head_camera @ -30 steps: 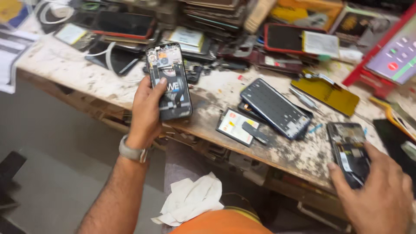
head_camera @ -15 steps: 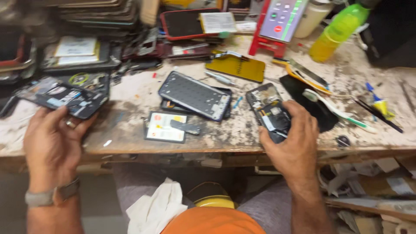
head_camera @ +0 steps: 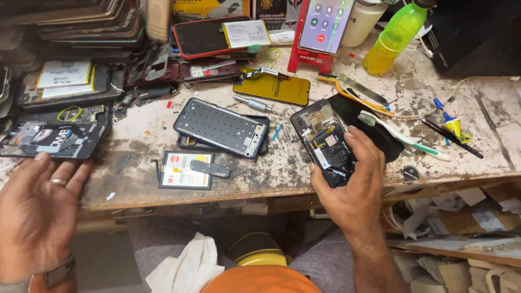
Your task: The person disassembles a smartphone, removes the battery, and uses a screwdriver to remove screws from the internal components. They then use tweezers to carefully remove a small part from the motherboard.
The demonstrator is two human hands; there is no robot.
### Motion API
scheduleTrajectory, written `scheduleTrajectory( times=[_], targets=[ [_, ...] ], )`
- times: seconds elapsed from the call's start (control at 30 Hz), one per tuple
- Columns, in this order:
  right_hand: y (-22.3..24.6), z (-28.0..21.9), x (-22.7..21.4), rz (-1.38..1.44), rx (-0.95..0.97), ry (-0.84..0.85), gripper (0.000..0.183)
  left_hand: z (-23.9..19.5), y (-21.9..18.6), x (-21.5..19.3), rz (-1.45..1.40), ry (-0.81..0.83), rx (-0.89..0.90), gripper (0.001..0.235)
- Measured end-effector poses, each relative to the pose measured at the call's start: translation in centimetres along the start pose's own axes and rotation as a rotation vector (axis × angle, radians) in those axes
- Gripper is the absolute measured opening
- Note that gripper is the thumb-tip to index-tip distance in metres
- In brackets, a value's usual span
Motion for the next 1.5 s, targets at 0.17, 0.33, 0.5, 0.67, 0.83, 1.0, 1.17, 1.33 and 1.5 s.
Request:
scheduleTrajectory(
  times=[0.17, 0.33, 0.5, 0.67, 0.83, 1.0, 1.17, 1.33, 1.5],
  targets=[
    [0.6, -0.5, -0.6, 0.013, -0.026, -0.013, 0.081, 0.0, -0.3, 1.4, 0.047, 0.012, -0.025, 0.052],
    [0.7, -0.9, -0.6, 0.037, -0.025, -0.01, 0.084, -0.7, -0.5, 0.9, 0.105, -0.015, -0.023, 0.055],
    [1.1, -0.9, -0.3, 0.089, -0.034, -0.007, 0.083, -1.1, -0.3, 0.6, 0.107, 0.002, 0.011, 0.05],
    [1.5, -1.0, -0.2, 0.066, -0.023, -0.009, 0.084, -2.0, 0.1, 1.3, 0.129, -0.148, 0.031, 0.052],
    [1.8, -0.9, 0.2, 0.137, -0.002, -0.01, 0.085, -7.7, 0.1, 7.9, 0.372, -0.128, 0.436, 0.058],
    [1.8, -1.3, 0.5, 0.259, 0.135, 0.031, 0.088, -12.7, 8.3, 20.2, 0.189, 0.602, 0.003, 0.061],
    [3.2, -2.4, -0.8, 0.316, 0.157, 0.035, 0.086, -12.6, 14.9, 25.7, -0.155, 0.683, -0.382, 0.06],
    [5.4, -3.6, 0.2, 0.417, 0.105, 0.115, 0.083, -11.8, 16.6, 25.7, -0.172, 0.563, -0.343, 0.047],
    [5.2, -3.5, 0.4, 0.373, 0.085, 0.228, 0.08, -10.6, 16.1, 24.1, -0.05, 0.556, -0.327, 0.043]
  ],
)
Point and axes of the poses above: each hand's wrist, its own z-axis towards the middle knuckle, its own x-axis out of the palm, y = z × x, the point moved 8 cm from there along z, towards the middle knuckle, and after that the axes turned 8 degrees about y, right-handed, at the moved point
